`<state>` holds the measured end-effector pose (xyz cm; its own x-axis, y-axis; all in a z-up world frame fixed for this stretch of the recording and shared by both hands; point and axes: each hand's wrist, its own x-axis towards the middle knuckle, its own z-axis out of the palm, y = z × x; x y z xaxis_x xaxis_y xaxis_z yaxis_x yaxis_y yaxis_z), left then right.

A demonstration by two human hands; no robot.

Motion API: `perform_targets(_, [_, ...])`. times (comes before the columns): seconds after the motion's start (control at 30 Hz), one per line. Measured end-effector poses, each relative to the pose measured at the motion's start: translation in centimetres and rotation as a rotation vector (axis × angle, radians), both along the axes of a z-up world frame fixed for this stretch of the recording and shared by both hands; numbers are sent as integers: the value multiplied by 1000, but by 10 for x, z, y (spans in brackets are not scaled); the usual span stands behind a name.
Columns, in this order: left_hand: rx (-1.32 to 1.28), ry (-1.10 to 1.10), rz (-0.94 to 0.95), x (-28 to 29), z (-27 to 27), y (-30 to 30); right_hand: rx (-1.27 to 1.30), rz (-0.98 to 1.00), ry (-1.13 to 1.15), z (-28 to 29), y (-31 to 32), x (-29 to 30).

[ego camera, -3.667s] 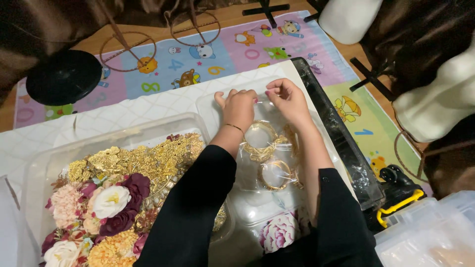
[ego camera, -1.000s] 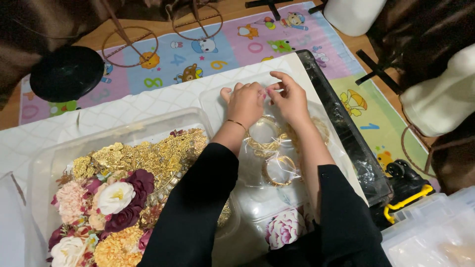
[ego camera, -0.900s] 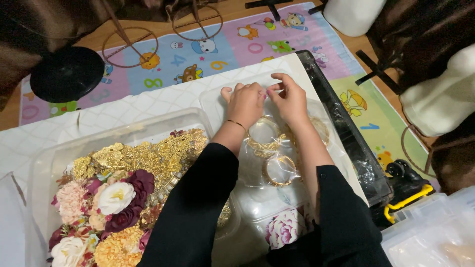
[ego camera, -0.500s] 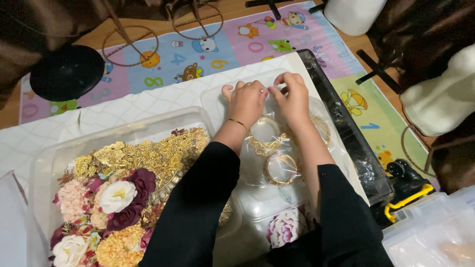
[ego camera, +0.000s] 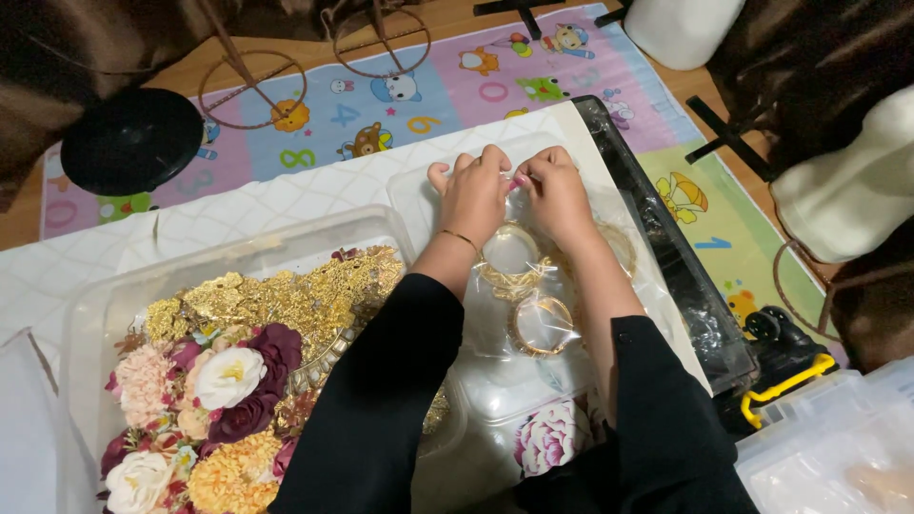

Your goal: The person places gold bangles into a plastic bag, uses a tape dispenser to seal the bag, and then carefully arranges decorative flowers and jewelry inside a large plastic container.

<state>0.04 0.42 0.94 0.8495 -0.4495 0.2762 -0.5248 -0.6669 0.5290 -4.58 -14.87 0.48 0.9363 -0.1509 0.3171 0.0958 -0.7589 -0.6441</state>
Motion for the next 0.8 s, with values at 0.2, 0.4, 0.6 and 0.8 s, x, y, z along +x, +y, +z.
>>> perform_targets(0.2, [17,-21,18,0,-4,-2,-86,8,-1,4,0,0])
perform_targets(0.4, [89,-18,125,6,-14,-5,-26,-9,-48,22,-15,-11])
perform_targets(0.6, [11,-107,175,1,-19,-5,-169,-69,11,15,-50,-30])
perform_targets(0.8, [-119,-175,132,-6,-2,1,-197,-114,63,27,-58,-60])
